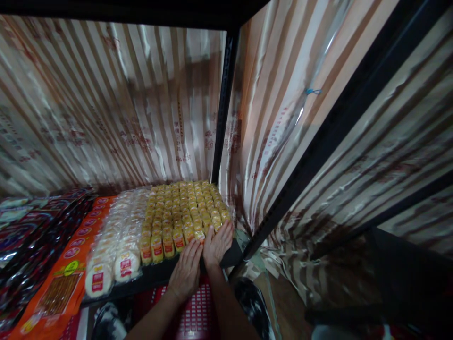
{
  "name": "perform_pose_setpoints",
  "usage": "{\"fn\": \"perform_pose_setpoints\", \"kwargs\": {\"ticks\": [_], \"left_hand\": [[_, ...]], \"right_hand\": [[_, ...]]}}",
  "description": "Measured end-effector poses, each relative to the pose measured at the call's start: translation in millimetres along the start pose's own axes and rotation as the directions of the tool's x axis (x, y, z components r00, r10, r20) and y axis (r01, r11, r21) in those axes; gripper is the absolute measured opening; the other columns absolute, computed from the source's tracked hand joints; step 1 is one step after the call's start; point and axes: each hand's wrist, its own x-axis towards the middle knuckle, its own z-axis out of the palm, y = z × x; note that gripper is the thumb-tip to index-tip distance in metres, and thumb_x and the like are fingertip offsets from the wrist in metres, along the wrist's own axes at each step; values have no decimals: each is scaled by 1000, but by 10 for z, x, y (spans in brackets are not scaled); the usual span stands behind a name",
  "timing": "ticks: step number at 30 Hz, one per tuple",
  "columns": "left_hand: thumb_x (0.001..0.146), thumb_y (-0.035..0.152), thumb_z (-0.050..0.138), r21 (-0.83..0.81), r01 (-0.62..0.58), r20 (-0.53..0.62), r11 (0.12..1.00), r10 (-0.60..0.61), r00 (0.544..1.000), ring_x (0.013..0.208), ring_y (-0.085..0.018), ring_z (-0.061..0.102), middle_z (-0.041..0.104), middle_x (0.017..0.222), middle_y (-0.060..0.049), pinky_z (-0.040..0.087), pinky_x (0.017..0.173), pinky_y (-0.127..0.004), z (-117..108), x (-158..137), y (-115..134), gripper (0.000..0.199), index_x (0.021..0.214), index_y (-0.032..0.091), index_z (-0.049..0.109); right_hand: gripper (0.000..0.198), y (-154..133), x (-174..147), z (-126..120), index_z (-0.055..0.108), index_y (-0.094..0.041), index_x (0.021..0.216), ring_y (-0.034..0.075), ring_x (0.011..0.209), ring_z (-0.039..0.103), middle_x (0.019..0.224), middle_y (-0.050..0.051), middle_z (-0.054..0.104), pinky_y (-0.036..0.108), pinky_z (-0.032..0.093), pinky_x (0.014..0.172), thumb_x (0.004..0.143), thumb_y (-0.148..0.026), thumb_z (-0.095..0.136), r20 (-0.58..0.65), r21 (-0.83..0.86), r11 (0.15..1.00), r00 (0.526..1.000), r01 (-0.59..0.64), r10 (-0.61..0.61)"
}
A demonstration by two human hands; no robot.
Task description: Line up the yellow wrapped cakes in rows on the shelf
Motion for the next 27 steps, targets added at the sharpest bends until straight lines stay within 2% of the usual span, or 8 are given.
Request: {"fn": "perform_pose_setpoints", "kwargs": {"ticks": [3, 6, 8, 11, 14, 17, 22, 27], "left_hand": [[84, 12, 36, -51, 96, -67, 994, -99, 993, 132, -24, 25, 41, 134, -13, 38, 100, -42, -82, 68, 5, 48, 132, 11, 34], [88, 17, 34, -146, 139, -106, 979, -155, 982, 132, -23, 25, 39, 136, -11, 36, 101, -46, -215, 339, -5, 40, 127, 17, 42], [90, 21, 30, -202, 120, -36, 972, -130, 991, 133, -22, 21, 36, 139, -8, 33, 104, -46, -287, 643, -24, 37, 123, 19, 46], [90, 25, 28, -198, 123, 83, 973, -108, 991, 136, -23, 13, 29, 144, -10, 27, 107, -47, -282, 1170, -70, 41, 125, 14, 45], [91, 30, 26, -174, 136, 202, 975, -100, 974, 136, -24, 10, 27, 145, -9, 22, 108, -49, -135, 1628, -110, 45, 130, 14, 40], [91, 33, 24, -161, 110, 328, 981, -52, 943, 136, -23, 12, 28, 144, -6, 16, 110, -48, 57, 1936, -119, 45, 130, 17, 41], [91, 33, 26, -133, 36, 493, 991, 34, 869, 133, -21, 23, 39, 139, -8, 13, 110, -48, 270, 2063, -173, 42, 122, 17, 49], [91, 34, 30, -100, 16, 444, 995, 30, 896, 123, -20, 38, 49, 129, -6, 20, 107, -45, 278, 1937, -266, 37, 117, 21, 52]], "right_hand": [[69, -3, 7, -25, 22, -4, 139, 28, 131, 22, 143, 21, 25, 47, 21, 102, 88, -50, 17, 6, 8, 1000, 1000, -8, 8], [69, 6, 11, -37, 21, -5, 139, 28, 131, 21, 143, 21, 25, 48, 22, 102, 88, -51, 18, 6, 26, 1000, 1000, 1, -1], [69, 27, 10, -36, 21, -5, 139, 28, 131, 20, 143, 21, 24, 49, 22, 101, 88, -50, 19, 9, 34, 999, 1000, 20, -20], [66, 70, 1, -18, 19, -4, 139, 28, 132, 17, 143, 22, 23, 50, 23, 101, 88, -45, 20, 5, 34, 997, 998, 65, -65], [65, 103, -7, 8, 17, -5, 140, 30, 132, 16, 143, 22, 23, 52, 23, 100, 87, -42, 23, -17, 39, 994, 995, 99, -98], [63, 106, -1, 22, 20, -8, 140, 31, 131, 20, 143, 21, 26, 52, 25, 99, 87, -42, 25, -36, 44, 996, 996, 80, -78], [68, 98, 17, 11, 27, -4, 136, 31, 125, 29, 135, 24, 36, 49, 28, 96, 86, -49, 29, -66, 63, 997, 997, 48, -44], [70, 122, 13, 27, 26, -2, 136, 32, 124, 30, 133, 25, 38, 50, 27, 97, 85, -50, 31, -82, 75, 995, 995, 70, -64]]}}
